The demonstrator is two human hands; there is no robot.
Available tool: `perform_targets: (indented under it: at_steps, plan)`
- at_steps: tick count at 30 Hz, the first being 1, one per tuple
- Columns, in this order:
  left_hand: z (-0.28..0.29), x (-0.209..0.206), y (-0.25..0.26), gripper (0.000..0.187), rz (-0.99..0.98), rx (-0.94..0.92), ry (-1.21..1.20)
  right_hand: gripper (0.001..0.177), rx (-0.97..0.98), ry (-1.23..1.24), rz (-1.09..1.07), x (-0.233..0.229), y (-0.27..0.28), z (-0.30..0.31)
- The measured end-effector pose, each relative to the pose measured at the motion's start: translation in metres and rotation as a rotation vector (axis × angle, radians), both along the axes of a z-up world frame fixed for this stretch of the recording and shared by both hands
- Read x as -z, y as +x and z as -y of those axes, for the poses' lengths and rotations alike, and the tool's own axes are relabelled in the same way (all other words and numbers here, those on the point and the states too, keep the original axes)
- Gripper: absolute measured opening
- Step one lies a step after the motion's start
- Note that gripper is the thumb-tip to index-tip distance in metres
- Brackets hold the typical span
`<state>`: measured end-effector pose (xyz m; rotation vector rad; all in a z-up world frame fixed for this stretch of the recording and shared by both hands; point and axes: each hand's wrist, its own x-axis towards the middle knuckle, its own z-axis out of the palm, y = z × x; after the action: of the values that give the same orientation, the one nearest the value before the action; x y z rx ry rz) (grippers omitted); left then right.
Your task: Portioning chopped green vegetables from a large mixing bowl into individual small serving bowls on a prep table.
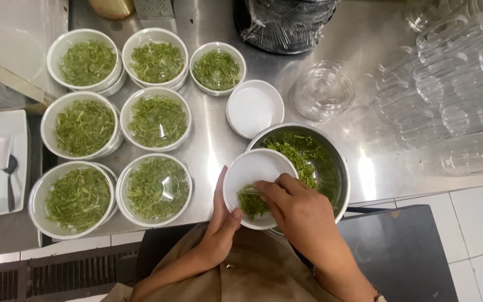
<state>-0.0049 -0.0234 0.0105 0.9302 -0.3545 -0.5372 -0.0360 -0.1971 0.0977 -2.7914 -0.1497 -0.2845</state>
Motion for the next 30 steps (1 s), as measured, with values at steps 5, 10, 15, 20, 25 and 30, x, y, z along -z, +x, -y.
perform_targets:
  at_steps: [5,10,15,20,25,30]
  plan:
    - [-0.004,-0.002,0.003,0.092,-0.021,-0.017,0.099,0.02,0.043,0.061,0.049,0.008,0.002,0.002]
    - [-0.002,-0.001,0.005,0.092,-0.029,-0.012,0.095,0.023,0.034,0.067,0.039,0.018,0.0,0.007]
    - [-0.002,-0.003,0.007,0.088,-0.013,-0.005,0.102,0.028,-0.015,0.151,0.036,0.006,-0.001,0.012]
    - [0.0,-0.001,0.007,0.088,-0.066,0.022,0.086,0.039,0.022,0.225,-0.093,0.007,-0.003,0.018]
    - [-0.001,0.007,0.009,0.089,-0.041,0.006,0.118,0.049,-0.003,0.412,-0.159,0.002,-0.013,0.051]
    - [-0.002,0.007,0.01,0.09,-0.066,0.003,0.205,0.047,0.658,0.209,-0.446,-0.015,-0.014,0.082]
